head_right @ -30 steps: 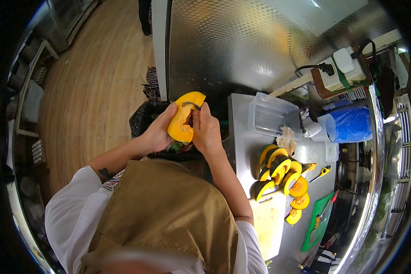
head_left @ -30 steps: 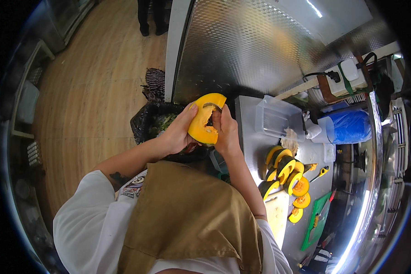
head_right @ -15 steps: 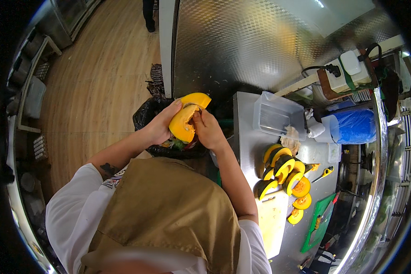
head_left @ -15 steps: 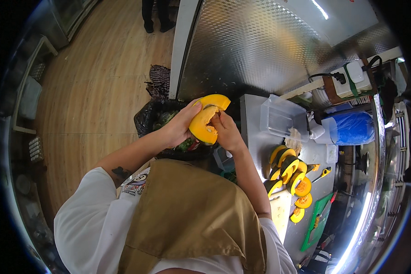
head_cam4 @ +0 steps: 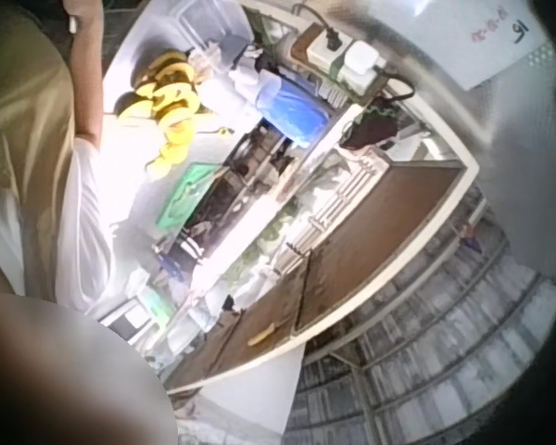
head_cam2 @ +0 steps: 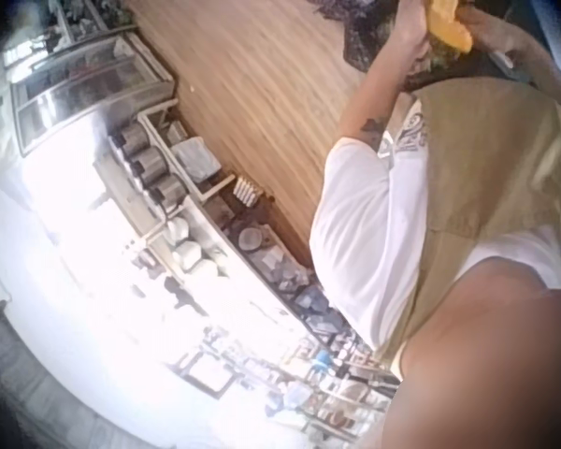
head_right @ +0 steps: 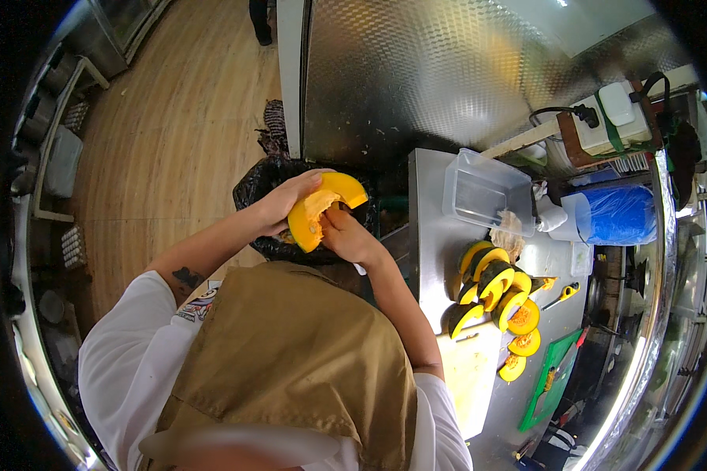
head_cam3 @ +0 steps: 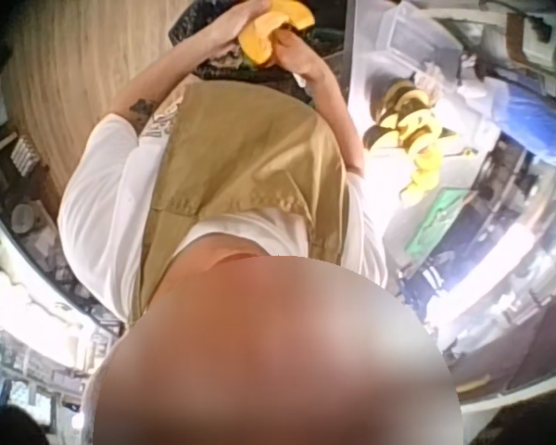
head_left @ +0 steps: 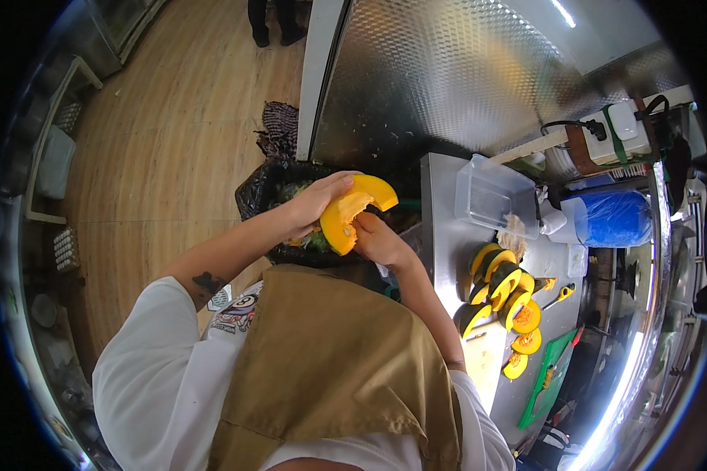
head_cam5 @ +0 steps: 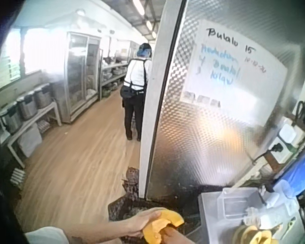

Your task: The person scoops seeds and pulp from multiple pumpkin wedges using a spoon. The person holds each wedge, removes the interior contents into a bin, and places the cleaned wedge on a cutting board.

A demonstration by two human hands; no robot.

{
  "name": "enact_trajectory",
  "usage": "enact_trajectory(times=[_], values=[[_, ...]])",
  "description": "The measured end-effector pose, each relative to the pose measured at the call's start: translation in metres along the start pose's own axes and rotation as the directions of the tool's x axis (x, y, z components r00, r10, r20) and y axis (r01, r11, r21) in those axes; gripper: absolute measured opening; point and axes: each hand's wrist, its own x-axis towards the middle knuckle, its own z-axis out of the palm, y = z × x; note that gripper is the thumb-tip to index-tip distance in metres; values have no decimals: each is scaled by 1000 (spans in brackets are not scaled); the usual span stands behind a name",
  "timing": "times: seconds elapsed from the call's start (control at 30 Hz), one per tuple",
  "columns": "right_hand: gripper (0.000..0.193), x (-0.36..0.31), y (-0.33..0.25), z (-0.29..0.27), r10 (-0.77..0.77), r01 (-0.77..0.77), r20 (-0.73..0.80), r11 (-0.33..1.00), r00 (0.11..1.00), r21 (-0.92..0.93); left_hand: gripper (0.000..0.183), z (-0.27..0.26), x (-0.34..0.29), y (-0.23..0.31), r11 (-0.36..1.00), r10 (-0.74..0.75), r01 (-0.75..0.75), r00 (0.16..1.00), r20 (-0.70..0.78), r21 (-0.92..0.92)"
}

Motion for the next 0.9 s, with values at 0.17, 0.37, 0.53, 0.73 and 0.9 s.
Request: enact_trajectory(times=[0.17,0.37,0.53,0.73,0.9], values=[[19,4,13,5,53,-67,137,993,989,94,45,-15,4,1,986,-112,106,993,42,126],[22,25,42,-8,68,-125,177,935,982,332,54,-77,28,-31,998,-19,16,999,42,63],[40,73,72,0,-62,-173,-316,731,947,-660,43,-183,40,-63,573,394,175,798,-456,801],[35,24,84,-13,40,-286,-373,719,927,-633,43,-120,63,-54,439,615,-144,767,-180,887],[43,-148,81,-47,-133,-209,-846,938,516,-275,42,49,80,-39,251,438,-491,826,355,834]])
